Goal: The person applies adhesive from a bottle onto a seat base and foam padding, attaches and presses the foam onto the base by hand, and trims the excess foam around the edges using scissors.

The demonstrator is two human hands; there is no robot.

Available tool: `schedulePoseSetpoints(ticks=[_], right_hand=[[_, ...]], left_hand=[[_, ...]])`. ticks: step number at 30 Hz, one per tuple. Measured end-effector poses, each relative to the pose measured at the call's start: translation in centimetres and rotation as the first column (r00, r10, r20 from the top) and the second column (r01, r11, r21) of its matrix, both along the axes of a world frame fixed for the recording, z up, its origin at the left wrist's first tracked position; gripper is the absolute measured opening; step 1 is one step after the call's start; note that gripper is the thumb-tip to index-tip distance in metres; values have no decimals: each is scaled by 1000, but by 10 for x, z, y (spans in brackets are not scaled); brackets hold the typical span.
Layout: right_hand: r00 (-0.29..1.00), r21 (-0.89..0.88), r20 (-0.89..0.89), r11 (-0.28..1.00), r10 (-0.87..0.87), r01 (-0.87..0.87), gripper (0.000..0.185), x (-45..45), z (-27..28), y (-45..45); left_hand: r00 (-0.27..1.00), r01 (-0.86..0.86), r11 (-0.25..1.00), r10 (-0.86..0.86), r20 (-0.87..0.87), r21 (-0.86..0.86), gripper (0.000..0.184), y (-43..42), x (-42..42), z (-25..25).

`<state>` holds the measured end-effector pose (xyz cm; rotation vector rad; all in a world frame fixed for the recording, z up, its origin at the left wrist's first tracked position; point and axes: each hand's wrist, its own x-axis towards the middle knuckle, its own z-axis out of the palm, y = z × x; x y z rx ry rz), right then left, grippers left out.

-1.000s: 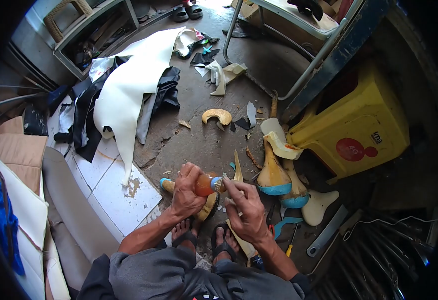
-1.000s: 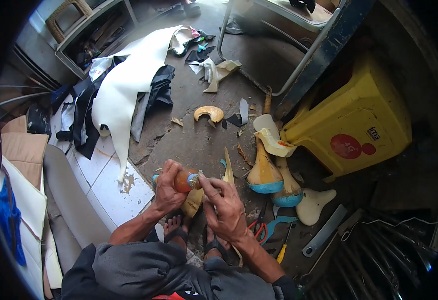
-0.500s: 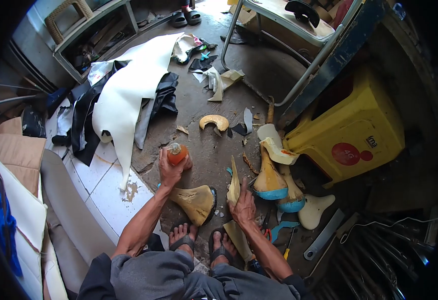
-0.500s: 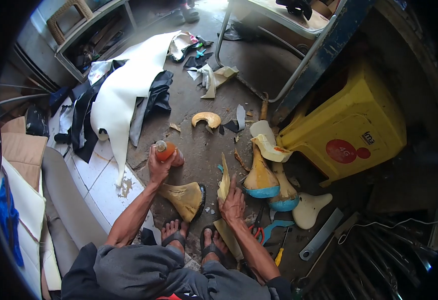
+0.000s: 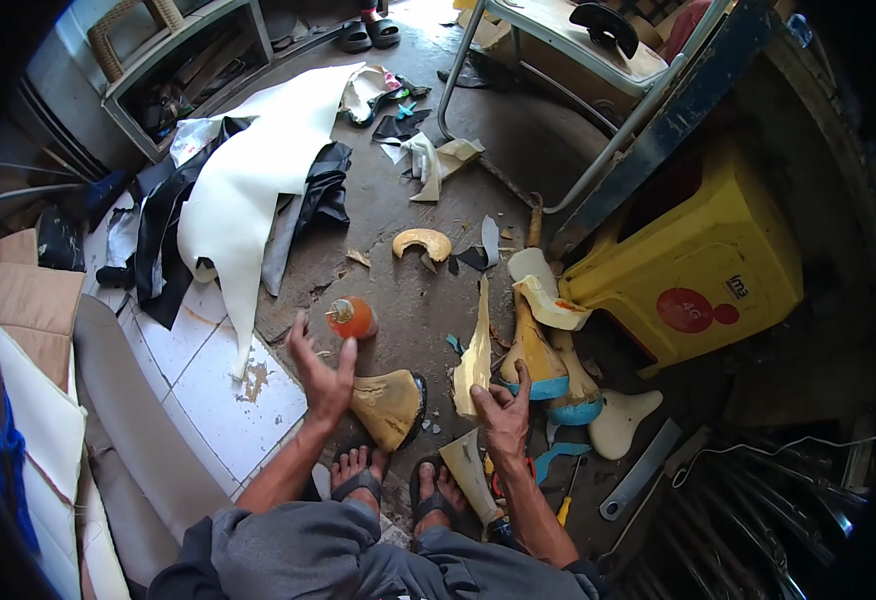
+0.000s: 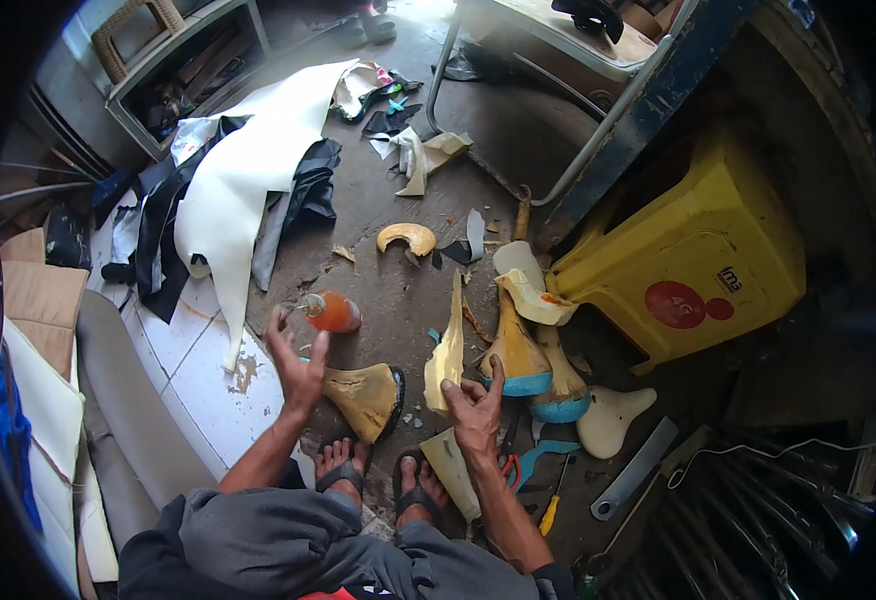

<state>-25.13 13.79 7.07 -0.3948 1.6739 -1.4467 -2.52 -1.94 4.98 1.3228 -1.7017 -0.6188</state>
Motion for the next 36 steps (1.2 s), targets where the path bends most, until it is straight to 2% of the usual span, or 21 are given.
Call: schedulePoseSetpoints(ticks=[1,2,3,4,5,6,7,9,11,12,13,14,15,17,18,22,24,27,34,36], right_hand=[[1000,0,-2,1000,-3,3,99,3,11,0],[999,-6,48,1000,-4,4,100,7,20,0],[995,-11,99,1000,-1,2,100,13,29,-1],[988,-54,152,999,8,0,96,22,40,-2],[979,-119,199,993,33,-9,94,30,37,0],[977,-130,191,989,91,-67,94,38,38,1],[973,-142,179,982,149,-124,94,44,41,1],[961,-112,166,972,222,-205,91,52,45,2],[956,-9,-68,958,286,-287,83,43,37,5],[956,-6,-68,958,286,-287,83,36,33,5],[946,5,-198,966,256,-260,76,27,31,5],[919,7,-325,973,221,-232,70,19,31,3],[920,6,-325,973,220,-231,70,12,34,1],[861,-85,-445,946,244,-313,57,1,43,-3],[800,-91,-536,924,269,-372,55,-4,50,-6],[742,-118,-606,890,286,-440,58,-15,59,-26],[744,-123,-604,888,287,-443,58,-20,59,-32],[743,-136,-606,884,284,-448,58,-22,58,-34],[729,-106,-574,849,372,-517,54,-12,58,-21],[719,-119,-582,836,379,-536,53,-9,59,-19]], left_hand=[[994,-41,992,53,100,-118,83,12,2,10],[994,-40,992,53,100,-120,83,23,0,18],[984,153,988,-149,-98,31,79,35,-5,25],[899,361,923,-305,-315,137,76,43,-11,29],[902,354,925,-299,-312,137,76,44,-20,31],[814,502,804,-316,-487,318,70,42,-32,34],[706,648,624,-277,-651,437,64,40,-41,35],[566,774,394,-77,-821,497,52,39,-50,33],[606,747,416,-103,-789,519,45,39,-53,32],[657,716,426,-146,-739,553,42,37,-52,37],[706,683,436,-188,-683,586,40,36,-51,40],[725,683,352,-218,-654,640,42,34,-48,42],[725,683,353,-219,-653,640,42,34,-46,44],[742,670,316,-327,-586,672,48,36,-44,52],[731,678,241,-328,-599,695,54,36,-43,61],[705,701,219,-361,-611,679,59,44,-45,72],[657,742,192,-394,-643,642,64,45,-44,75],[664,734,189,-399,-632,652,66,43,-43,81],[660,744,209,-374,-651,634,64,44,-44,82],[653,755,199,-320,-687,625,58,42,-44,77]])
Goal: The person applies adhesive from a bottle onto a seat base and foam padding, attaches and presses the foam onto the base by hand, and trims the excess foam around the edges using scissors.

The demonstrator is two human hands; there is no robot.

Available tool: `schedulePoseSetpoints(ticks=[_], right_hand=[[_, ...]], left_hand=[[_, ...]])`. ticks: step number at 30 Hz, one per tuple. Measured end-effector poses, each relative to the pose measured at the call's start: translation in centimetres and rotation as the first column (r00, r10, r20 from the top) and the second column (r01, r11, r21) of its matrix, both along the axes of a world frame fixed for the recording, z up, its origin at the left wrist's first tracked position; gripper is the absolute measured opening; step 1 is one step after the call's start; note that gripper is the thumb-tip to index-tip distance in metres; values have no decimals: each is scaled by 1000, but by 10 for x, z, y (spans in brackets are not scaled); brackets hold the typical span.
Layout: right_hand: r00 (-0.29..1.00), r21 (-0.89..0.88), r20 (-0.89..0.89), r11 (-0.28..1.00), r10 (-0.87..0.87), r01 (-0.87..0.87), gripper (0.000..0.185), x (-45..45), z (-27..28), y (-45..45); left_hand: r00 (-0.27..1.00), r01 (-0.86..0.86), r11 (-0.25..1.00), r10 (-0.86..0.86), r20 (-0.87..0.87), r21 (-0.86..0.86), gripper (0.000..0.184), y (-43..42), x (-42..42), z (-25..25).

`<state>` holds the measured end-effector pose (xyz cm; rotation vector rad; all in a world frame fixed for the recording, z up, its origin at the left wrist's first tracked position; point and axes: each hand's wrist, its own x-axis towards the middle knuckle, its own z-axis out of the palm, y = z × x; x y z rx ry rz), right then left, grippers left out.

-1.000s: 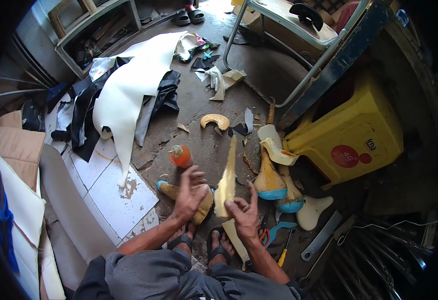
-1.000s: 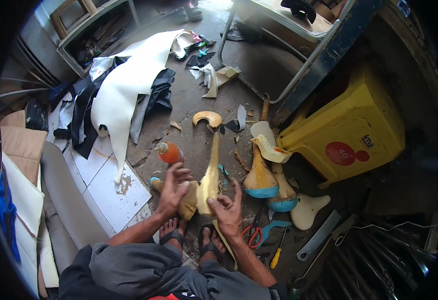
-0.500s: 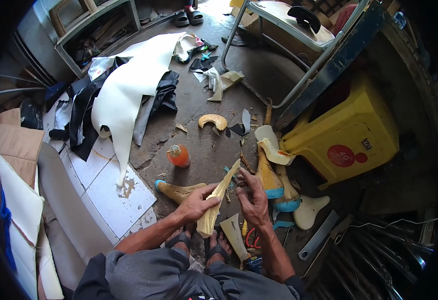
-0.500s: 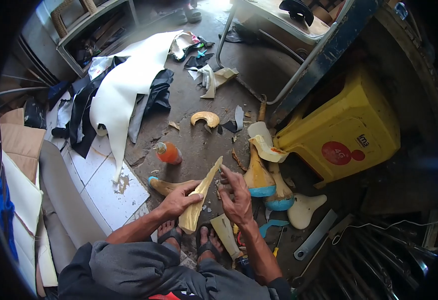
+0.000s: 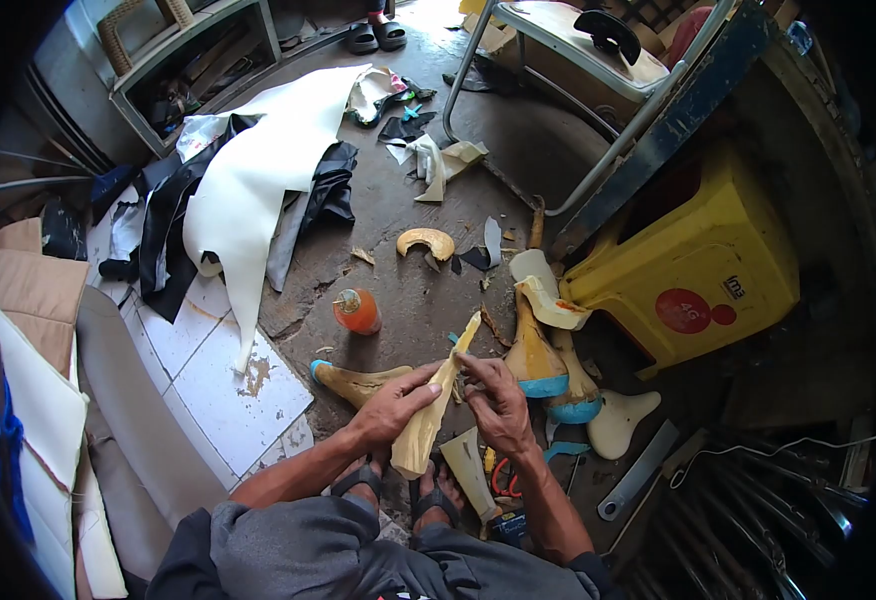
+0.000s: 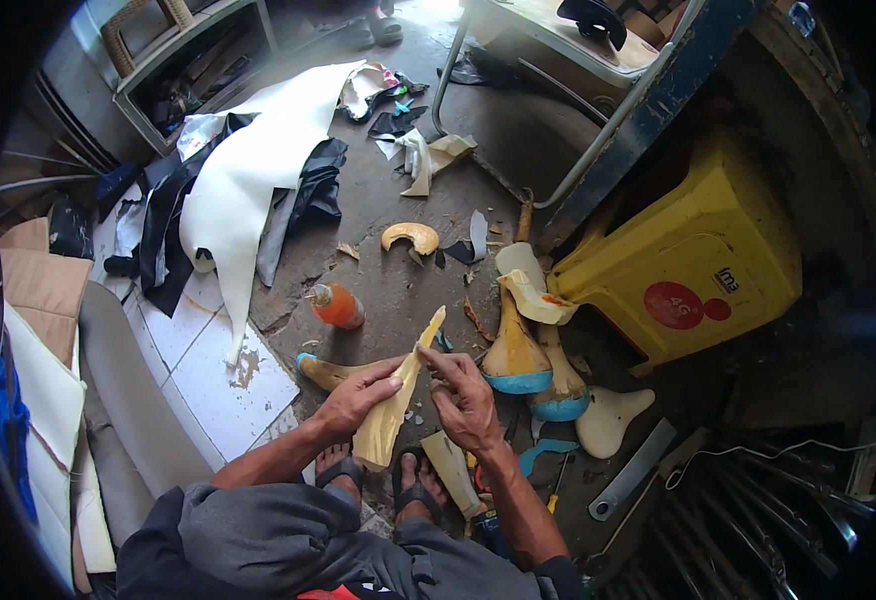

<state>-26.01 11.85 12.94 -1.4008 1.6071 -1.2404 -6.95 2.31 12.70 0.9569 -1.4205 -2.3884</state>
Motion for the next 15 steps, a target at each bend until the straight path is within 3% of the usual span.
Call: schedulePoseSetpoints(ticks=[4,6,9,13,15], right_hand=[[998,16,46,999,37,-37,54,6,-3,6],[997,15,38,997,73,-73,53,10,-5,10],[993,24,52,994,105,-106,53,17,-3,15],[988,24,85,991,129,-132,54,24,-3,23],[986,22,75,988,150,-152,54,26,-2,27]], left_hand=[[998,-38,998,41,-57,52,56,-3,2,2],[992,-83,983,97,-84,163,55,-5,2,5],[975,-194,975,204,-86,111,56,-5,-4,0],[957,-263,950,279,-83,169,53,-11,-7,-15],[935,-312,902,348,-74,298,50,-15,-8,-17]])
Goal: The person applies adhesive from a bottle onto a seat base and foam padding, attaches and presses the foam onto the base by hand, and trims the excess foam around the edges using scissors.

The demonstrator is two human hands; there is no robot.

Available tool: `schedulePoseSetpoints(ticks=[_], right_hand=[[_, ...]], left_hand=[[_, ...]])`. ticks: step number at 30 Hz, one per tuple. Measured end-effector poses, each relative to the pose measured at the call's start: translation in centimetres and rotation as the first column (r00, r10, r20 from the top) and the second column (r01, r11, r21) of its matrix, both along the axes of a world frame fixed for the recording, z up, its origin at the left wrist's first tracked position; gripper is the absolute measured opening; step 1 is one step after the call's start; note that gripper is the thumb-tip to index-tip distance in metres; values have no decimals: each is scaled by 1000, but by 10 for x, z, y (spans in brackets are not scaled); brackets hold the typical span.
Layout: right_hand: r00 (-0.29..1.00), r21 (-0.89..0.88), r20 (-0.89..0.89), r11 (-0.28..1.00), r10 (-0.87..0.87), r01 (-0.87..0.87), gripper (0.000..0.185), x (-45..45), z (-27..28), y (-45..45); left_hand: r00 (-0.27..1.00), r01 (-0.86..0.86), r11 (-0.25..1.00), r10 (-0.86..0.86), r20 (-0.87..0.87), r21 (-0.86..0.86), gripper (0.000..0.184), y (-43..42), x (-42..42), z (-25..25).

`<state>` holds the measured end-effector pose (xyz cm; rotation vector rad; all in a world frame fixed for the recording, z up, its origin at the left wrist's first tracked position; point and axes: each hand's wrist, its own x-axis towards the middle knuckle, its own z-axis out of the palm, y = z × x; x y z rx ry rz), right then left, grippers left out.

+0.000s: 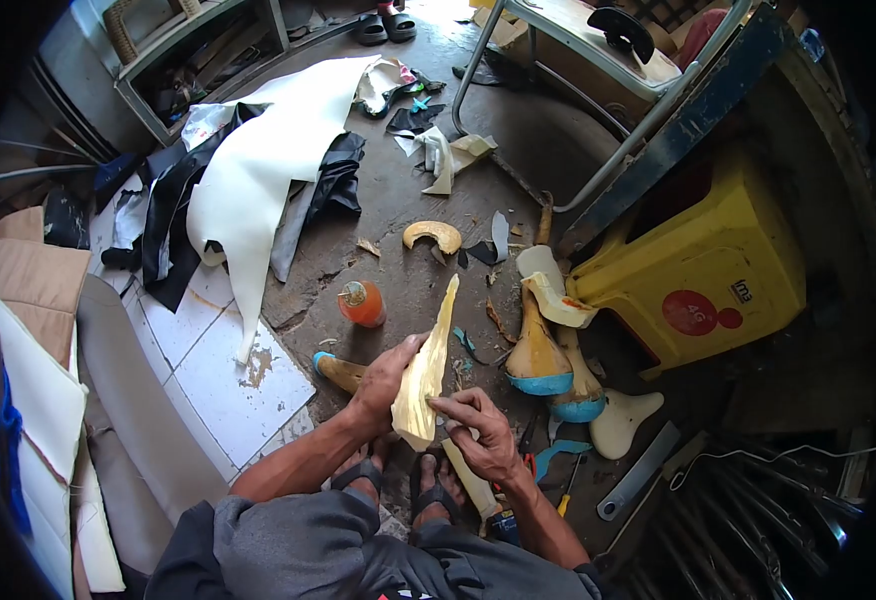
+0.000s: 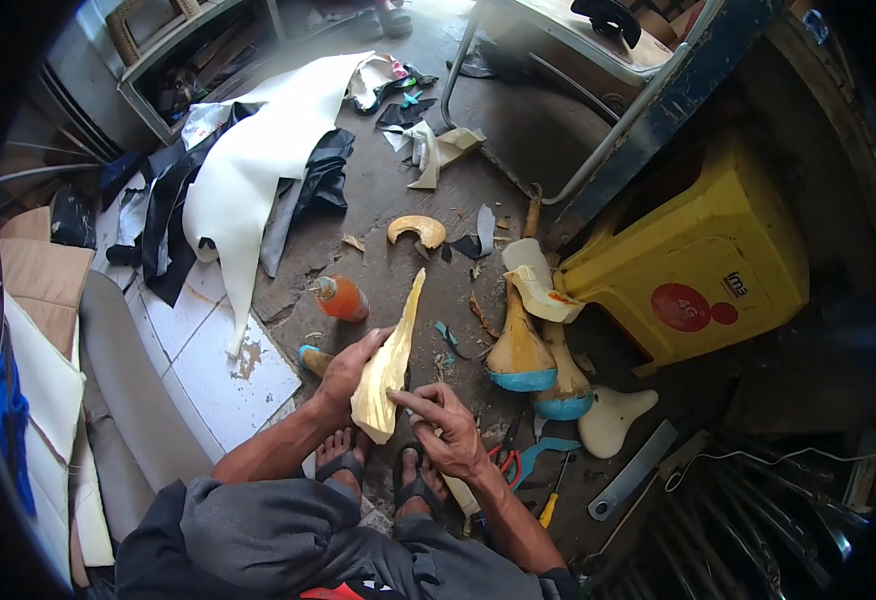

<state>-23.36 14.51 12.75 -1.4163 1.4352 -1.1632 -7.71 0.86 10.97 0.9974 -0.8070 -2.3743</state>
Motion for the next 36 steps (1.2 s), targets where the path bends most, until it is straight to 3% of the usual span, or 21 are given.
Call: schedulePoseSetpoints(ticks=[6,8,10,12,14,16,20,24,25,28,32,33,34,36], right_hand=[[992,-38,3,992,123,-123,55,0,-3,13],[976,25,64,978,207,-209,53,-6,6,15],[987,4,46,988,157,-157,53,-14,17,7],[999,81,-1,996,-34,34,51,-22,34,-11],[997,76,-57,996,-45,49,59,-29,18,-24],[994,255,53,963,-97,80,65,-31,11,-35],[990,342,143,939,-15,-36,72,-29,-5,-33],[993,315,104,946,49,-80,73,-10,4,-24],[994,281,62,954,95,-109,72,-7,4,-22],[979,315,63,927,192,-202,71,1,4,-12],[972,184,44,954,231,-235,70,14,9,1],[973,70,8,971,230,-231,71,15,7,1],[973,71,9,970,231,-231,71,14,9,2],[993,253,59,961,102,-114,73,8,17,3]], left_hand=[[996,-71,996,67,66,63,43,-11,-5,-3],[996,-75,993,71,53,95,41,-14,-3,-8],[1000,-8,993,5,27,122,38,-15,-1,-2],[998,51,990,-57,40,133,40,-11,-3,9],[996,65,995,-69,53,76,43,0,-10,13],[996,58,997,-61,72,47,44,4,-13,19],[990,97,994,-102,94,54,43,3,-10,2],[995,49,985,-62,75,166,41,2,-13,12],[998,-36,977,23,61,209,41,3,-18,17],[999,-40,977,46,-26,209,41,-5,-12,-10],[996,-87,977,89,-2,195,39,-11,-11,-5],[992,-121,965,122,10,234,38,-11,-14,-2],[992,-122,964,123,11,235,38,-12,-13,-6],[989,-67,939,108,-103,337,38,-13,-12,-12]])
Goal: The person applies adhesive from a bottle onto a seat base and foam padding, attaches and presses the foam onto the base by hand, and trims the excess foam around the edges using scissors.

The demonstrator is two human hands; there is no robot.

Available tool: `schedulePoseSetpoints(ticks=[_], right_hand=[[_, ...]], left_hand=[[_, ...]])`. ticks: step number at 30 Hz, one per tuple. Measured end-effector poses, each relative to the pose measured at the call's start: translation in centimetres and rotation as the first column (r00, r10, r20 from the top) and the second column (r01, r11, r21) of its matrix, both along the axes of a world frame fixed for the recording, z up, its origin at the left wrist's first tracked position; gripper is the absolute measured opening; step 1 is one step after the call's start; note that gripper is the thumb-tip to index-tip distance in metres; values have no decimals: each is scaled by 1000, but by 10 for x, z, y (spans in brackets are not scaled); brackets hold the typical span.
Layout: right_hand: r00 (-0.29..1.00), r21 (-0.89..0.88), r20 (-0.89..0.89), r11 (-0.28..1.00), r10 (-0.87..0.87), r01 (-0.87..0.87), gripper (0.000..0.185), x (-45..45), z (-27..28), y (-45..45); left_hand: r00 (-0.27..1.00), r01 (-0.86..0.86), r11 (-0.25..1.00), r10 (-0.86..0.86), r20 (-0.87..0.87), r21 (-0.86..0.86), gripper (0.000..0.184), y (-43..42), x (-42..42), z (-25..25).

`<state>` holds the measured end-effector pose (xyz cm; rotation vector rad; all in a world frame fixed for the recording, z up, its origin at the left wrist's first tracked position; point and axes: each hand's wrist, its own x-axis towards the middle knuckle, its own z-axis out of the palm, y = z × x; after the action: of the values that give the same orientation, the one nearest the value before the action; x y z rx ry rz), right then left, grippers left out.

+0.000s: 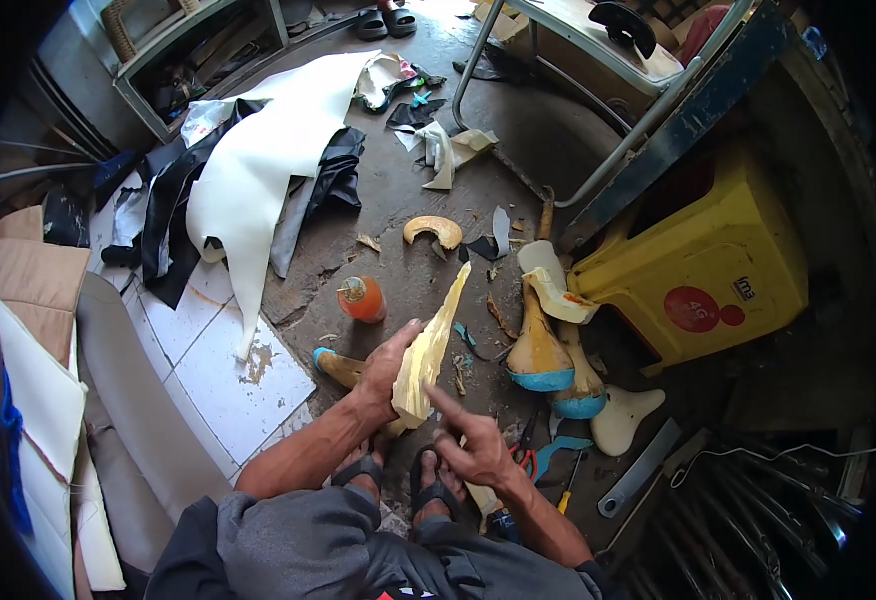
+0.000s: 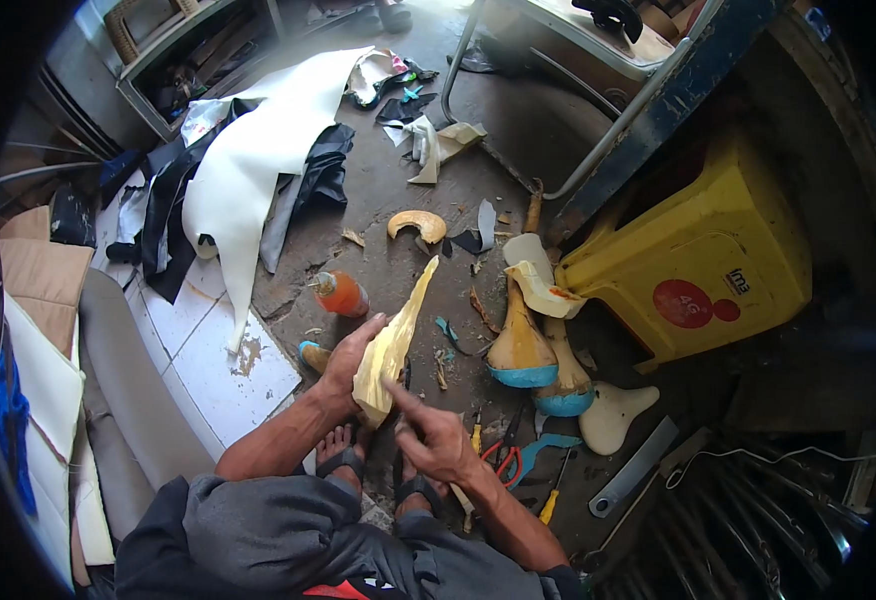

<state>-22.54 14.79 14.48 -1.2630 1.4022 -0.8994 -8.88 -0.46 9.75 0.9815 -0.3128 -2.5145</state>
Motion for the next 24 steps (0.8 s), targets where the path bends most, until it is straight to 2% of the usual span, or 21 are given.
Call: schedulePoseSetpoints(ticks=[1,3,6,8,10,12,13,14,16,17,18,20,21,22,24], right_hand=[[996,-56,-55,996,-71,68,75,-1,-5,-4],[994,-40,-78,996,-82,79,75,-5,-6,-11],[990,-70,-118,995,-78,71,77,-2,-13,-8],[969,-356,-247,931,-9,-82,79,5,-20,-1],[948,-314,-314,937,52,-156,77,11,-10,4],[932,-311,-352,929,82,-199,72,12,-3,6],[986,-340,-168,937,22,-79,67,10,-10,6],[985,-341,-171,937,21,-79,67,9,-10,5],[964,-411,-141,900,-223,148,67,9,-4,-3],[956,-319,-192,936,-220,151,67,10,1,-5],[956,-321,-194,935,-222,152,67,12,-3,-5],[965,-388,-229,921,-125,27,68,20,-16,1],[967,-325,-256,943,-15,-72,69,19,-10,5],[967,-323,-253,943,-10,-74,69,21,-8,8],[985,-261,-131,963,-111,74,70,23,-5,11]], left_hand=[[1000,0,1000,0,-3,0,38,1,-2,2],[999,5,998,-2,-35,66,39,3,-5,8],[998,-4,997,8,-60,73,40,1,-5,9],[995,35,997,-29,-93,67,41,-6,-1,-4],[999,34,997,-32,-35,64,41,-12,-1,-13],[995,34,996,-25,-92,88,43,-14,-2,-15],[998,22,996,-17,-62,91,43,-13,-4,-11],[999,10,996,-7,-33,93,43,-13,-7,-8],[997,-13,991,22,-69,133,43,-11,-8,-11],[993,-33,984,52,-102,175,43,-10,-9,-13],[993,-31,984,50,-105,173,43,-11,-9,-15],[982,19,991,7,-188,132,43,-14,-4,-20],[982,13,992,12,-188,128,43,-17,-3,-21],[979,-1,985,35,-199,170,43,-17,-1,-22],[976,-12,977,58,-209,213,43,-17,0,-23]])
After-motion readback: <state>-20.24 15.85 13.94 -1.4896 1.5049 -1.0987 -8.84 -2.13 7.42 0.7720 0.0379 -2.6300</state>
